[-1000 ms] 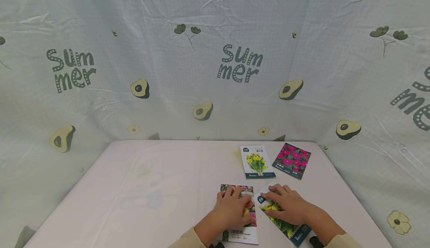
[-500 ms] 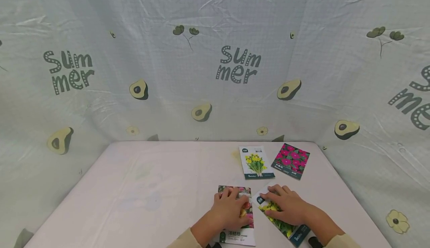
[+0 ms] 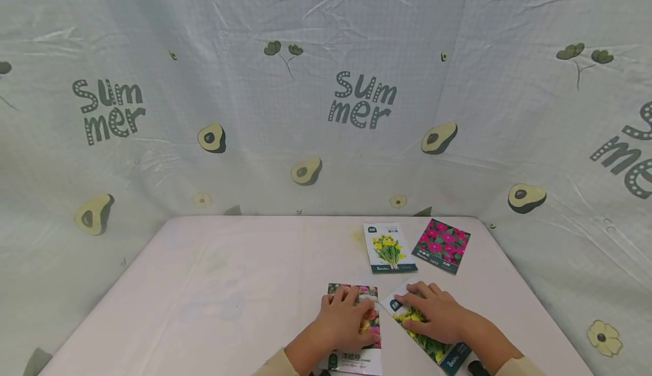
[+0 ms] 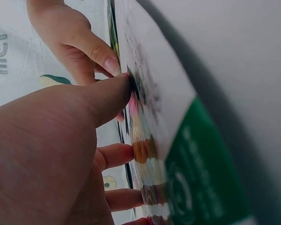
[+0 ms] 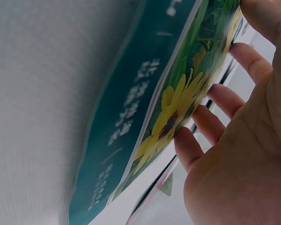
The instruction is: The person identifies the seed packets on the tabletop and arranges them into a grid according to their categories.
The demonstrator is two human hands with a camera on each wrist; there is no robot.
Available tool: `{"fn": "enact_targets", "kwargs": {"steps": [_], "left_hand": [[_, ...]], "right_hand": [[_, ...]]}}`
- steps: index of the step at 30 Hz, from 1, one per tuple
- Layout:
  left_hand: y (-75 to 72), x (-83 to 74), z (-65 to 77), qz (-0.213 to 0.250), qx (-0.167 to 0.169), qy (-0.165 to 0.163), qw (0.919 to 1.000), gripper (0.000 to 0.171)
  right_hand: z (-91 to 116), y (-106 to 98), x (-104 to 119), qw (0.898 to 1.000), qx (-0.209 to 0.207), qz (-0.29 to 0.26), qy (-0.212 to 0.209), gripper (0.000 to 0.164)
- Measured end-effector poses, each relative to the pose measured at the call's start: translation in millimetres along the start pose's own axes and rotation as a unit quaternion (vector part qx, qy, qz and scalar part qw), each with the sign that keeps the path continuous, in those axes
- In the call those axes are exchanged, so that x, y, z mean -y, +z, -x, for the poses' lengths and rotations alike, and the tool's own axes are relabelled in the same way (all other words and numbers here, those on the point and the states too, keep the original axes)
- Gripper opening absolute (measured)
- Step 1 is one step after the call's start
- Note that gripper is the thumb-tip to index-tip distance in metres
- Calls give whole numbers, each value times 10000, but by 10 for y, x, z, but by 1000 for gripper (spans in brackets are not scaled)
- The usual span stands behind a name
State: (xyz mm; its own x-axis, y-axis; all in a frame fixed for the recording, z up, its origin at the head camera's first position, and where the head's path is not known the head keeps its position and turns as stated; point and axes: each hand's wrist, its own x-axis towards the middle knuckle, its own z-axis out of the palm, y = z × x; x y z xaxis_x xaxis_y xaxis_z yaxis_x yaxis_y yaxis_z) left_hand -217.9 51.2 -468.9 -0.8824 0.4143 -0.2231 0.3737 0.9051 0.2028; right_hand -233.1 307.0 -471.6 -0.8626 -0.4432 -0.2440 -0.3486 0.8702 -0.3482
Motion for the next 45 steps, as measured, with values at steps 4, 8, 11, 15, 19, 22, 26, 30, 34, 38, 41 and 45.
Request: {"fn": "enact_targets", "kwargs": {"steps": [4,8,11,15,19,22,26,30,34,38,41,45], "left_hand": [[7,37,-1,21,27,32,10000,61],[4,63,5,42,33,59,10000,61],[7,82,13,34,18,102,9999,61],[10,115,19,29,-16,166,9999,61],[9,142,31,16,-35,187,9998,61],[9,158,45,25,-65,190,9998,61],[6,170,73,32,-129,190,9997,59],[1,181,97,-2,-145,190,9997,59],[-8,196,118,-2,-121,152,9998,60],[-19,212,135,-49,-105,142,9998,60],[-11,234,137,-65,-98,149,9998,61],[-2,262,139,46,-93,132,9999,61]], "right_hand": [[11,0,-4,10000,-12,-6,-83,61],[12,3,-10,9999,-48,24,-141,61],[13,5,-8,9999,-53,9,-143,62],[11,2,-5,9999,-45,2,-121,62],[9,-8,-2,9999,-36,8,-104,61],[14,-7,2,9999,-46,3,-120,61],[12,-4,1,9999,-57,23,-108,61],[9,-8,1,10000,-51,15,-57,61],[11,-17,10,10000,-31,-24,-35,61],[20,-26,21,10000,-18,-20,-69,61],[29,-31,29,9999,-32,0,-109,62],[29,-40,35,9999,-47,-29,-114,62]]}}
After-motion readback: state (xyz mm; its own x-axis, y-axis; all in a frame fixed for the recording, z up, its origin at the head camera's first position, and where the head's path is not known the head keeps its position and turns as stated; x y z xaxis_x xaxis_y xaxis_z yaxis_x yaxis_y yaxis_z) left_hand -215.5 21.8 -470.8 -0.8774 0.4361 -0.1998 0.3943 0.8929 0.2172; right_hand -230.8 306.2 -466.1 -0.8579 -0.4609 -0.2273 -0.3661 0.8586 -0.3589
